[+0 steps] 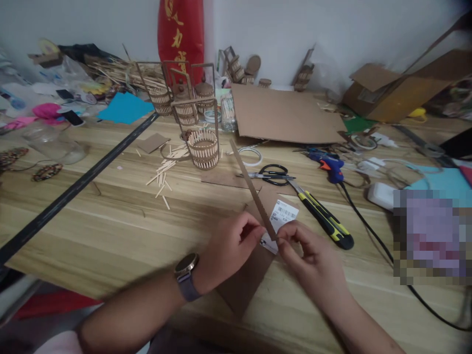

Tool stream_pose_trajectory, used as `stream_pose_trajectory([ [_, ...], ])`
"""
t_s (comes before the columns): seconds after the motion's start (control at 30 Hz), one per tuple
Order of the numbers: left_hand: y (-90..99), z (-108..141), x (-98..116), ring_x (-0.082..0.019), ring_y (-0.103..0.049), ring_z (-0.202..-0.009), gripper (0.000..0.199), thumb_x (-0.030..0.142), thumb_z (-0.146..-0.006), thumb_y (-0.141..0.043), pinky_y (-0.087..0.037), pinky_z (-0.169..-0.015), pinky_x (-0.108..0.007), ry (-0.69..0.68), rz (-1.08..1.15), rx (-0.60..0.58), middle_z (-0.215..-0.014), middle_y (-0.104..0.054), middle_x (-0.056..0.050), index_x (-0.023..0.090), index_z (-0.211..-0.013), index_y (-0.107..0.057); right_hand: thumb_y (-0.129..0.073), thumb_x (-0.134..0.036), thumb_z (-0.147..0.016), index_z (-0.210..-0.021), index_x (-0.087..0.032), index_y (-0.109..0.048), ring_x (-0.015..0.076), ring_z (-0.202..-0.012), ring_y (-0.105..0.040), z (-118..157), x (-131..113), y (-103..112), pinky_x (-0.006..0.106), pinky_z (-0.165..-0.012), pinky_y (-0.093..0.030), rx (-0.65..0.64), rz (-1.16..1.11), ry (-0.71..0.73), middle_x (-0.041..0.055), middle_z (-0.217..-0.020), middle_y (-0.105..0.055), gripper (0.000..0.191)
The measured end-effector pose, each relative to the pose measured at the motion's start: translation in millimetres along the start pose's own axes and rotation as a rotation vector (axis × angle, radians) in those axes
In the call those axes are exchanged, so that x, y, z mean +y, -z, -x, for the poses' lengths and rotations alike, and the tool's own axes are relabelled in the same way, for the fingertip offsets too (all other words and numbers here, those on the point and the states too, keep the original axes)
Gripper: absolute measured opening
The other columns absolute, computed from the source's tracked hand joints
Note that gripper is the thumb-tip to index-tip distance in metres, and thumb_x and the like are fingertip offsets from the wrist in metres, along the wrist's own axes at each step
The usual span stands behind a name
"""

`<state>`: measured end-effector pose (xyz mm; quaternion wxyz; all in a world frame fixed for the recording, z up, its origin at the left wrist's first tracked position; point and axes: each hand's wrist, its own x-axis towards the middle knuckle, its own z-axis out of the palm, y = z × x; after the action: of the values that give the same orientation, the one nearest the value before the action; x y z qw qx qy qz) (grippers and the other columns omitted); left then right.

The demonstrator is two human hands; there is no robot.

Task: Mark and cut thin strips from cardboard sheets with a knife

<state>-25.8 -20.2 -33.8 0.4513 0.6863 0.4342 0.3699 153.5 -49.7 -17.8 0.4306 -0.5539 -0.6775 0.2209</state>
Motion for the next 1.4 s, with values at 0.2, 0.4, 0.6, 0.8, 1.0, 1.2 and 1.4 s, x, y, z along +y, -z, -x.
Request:
stream_pose_trajectory([
  [0.2,-5.1,9.1,0.5,-0.016,-0.070,-0.090,0.012,0.014,-0.102,-0.054,-0.056,-0.081,-0.026,-0.492,-0.279,0.093,-0.097,-0.073,-0.005,0.017,-0.099,-0.065,-0.057,-0.023,-0.082,-0.068,-0.026,-0.060,0.0142,-0.055,-0.057,-0.1,-1.3,-0.9,0.024,-0.049,-0.044,0.038,-0.015,0.022,-0.0027,-0.060,-0.061,0.015],
  [0.4,-6.2,10.1,-4.1,-0.017,-0.075,-0.093,0.013,0.017,-0.104,-0.055,-0.060,-0.084,-0.027,-0.567,-0.381,0.124,-0.100,-0.077,-0.006,0.017,-0.099,-0.067,-0.058,-0.018,-0.084,-0.070,-0.025,-0.060,0.0140,-0.056,-0.059,2.7,1.4,-0.8,0.023,-0.050,-0.044,0.019,0.115,0.162,-0.0036,-0.060,-0.060,0.015],
  [0.6,-7.9,11.1,-5.5,-0.018,-0.077,-0.090,0.016,0.017,-0.103,-0.055,-0.062,-0.080,-0.027,-0.583,-0.416,0.126,-0.098,-0.079,-0.008,0.016,-0.093,-0.067,-0.059,-0.014,-0.087,-0.073,-0.025,-0.059,0.0122,-0.057,-0.057,1.9,5.9,-0.1,0.026,-0.059,-0.043,0.012,0.215,0.315,-0.0055,-0.062,-0.060,0.017],
  [0.8,-6.2,11.6,-5.2,-0.017,-0.077,-0.092,0.015,0.016,-0.102,-0.055,-0.063,-0.081,-0.027,-0.590,-0.484,0.101,-0.100,-0.079,-0.007,0.017,-0.094,-0.067,-0.062,-0.014,-0.088,-0.074,-0.025,-0.058,0.0118,-0.058,-0.057,1.6,8.4,-0.5,0.027,-0.062,-0.043,0.013,0.216,0.359,-0.0064,-0.063,-0.060,0.018],
  [1.0,-7.1,12.4,-7.3,-0.018,-0.076,-0.091,0.013,0.016,-0.099,-0.055,-0.063,-0.081,-0.028,-0.572,-0.548,0.093,-0.097,-0.078,-0.006,0.019,-0.092,-0.065,-0.062,-0.014,-0.087,-0.072,-0.024,-0.058,0.0115,-0.057,-0.057,2.4,7.9,-2.1,0.027,-0.060,-0.043,0.007,0.227,0.347,-0.0063,-0.061,-0.058,0.019],
  [1.2,-8.0,11.5,-9.1,-0.019,-0.074,-0.083,0.011,0.011,-0.092,-0.057,-0.060,-0.074,-0.029,-0.523,-0.521,0.068,-0.091,-0.076,-0.006,0.019,-0.085,-0.062,-0.061,-0.016,-0.088,-0.071,-0.024,-0.058,0.0115,-0.057,-0.057,3.9,7.5,-3.3,0.027,-0.060,-0.043,-0.011,0.223,0.338,-0.0058,-0.062,-0.060,0.019],
  [1.4,-6.5,8.3,-9.3,-0.016,-0.071,-0.080,0.014,0.008,-0.087,-0.056,-0.057,-0.071,-0.026,-0.514,-0.424,0.054,-0.088,-0.075,-0.004,0.020,-0.081,-0.060,-0.061,-0.018,-0.088,-0.070,-0.025,-0.059,0.0126,-0.057,-0.058,4.7,8.3,-2.4,0.029,-0.060,-0.042,-0.036,0.209,0.294,-0.0049,-0.062,-0.061,0.019],
])
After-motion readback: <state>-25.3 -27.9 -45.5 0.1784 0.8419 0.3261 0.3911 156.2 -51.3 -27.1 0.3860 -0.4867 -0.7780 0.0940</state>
